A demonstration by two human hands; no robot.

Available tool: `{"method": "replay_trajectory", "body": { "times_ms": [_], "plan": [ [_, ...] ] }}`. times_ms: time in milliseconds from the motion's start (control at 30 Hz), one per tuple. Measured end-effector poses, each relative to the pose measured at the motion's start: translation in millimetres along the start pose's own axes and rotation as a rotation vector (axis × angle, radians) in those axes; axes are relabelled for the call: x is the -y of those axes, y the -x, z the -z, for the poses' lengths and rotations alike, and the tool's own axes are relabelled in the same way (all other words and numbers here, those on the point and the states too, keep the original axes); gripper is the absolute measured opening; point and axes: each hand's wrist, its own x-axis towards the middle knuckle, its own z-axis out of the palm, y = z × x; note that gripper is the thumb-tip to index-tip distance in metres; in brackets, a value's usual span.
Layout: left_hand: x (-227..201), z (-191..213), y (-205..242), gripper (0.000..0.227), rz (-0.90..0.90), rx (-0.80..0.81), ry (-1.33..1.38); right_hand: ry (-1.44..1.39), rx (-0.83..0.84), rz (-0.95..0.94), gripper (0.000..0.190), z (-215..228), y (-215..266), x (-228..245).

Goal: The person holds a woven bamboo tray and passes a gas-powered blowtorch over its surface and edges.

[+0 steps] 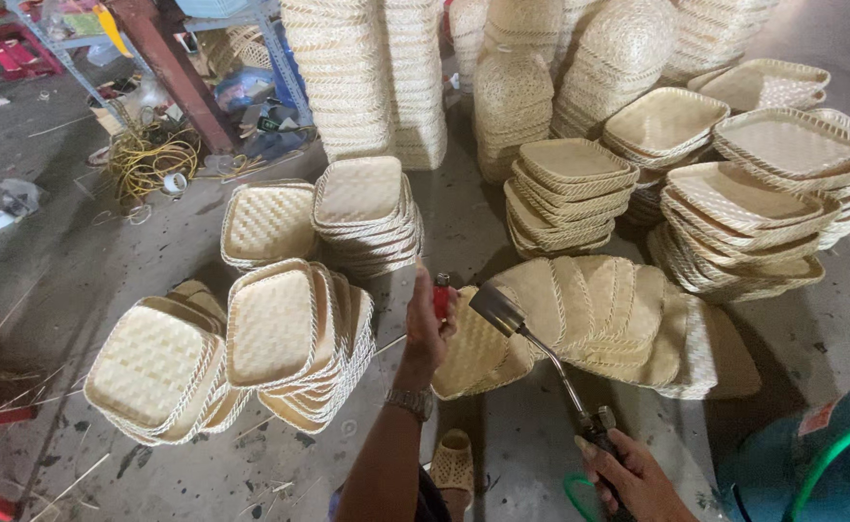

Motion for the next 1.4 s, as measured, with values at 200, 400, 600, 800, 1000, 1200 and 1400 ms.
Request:
{"method": "replay_trajectory", "body": {
  "times_ms": [200, 400, 600, 800, 1000, 1200, 1400],
  "plan": [
    [-2.8, -13.3, -7.0, 0.049, 0.084, -0.105, 0.028, 0.049, -0.049, -0.042, 0.028, -5.7, 7.4, 11.2],
    [2.9, -15.7, -10.4, 0.051, 0.096, -0.166, -0.1, 0.055, -0.022, 0.012, 0.03, -11.4, 6.4, 16.5],
    [12.4, -23.0, -6.9, 0.042, 0.044, -0.089, 0.054, 0.1, -0.02, 0.046, 0.03, -9.8, -3.0, 7.9],
    [14.5, -32.2, -9.0, 0.037, 0.034, -0.091, 0.041, 0.152, -0.016, 0.074, 0.025, -7.7, -11.2, 1.8],
    [15.9, -37.0, -10.8, 0.028, 0.088, -0.105, 0.04, 0.11, -0.04, 0.054, 0.031, -3.7, -15.6, -5.2],
    [13.3, -42.2, -10.0, 0.038, 0.092, -0.107, 0.015, 0.184, -0.074, 0.055, 0.029, -1.9, -16.3, -3.3],
    [12.5, -44.6, -10.7, 0.04, 0.144, -0.145, 0.059, 0.028, -0.075, -0.051, 0.03, -1.0, -16.7, -2.0]
  ]
}}
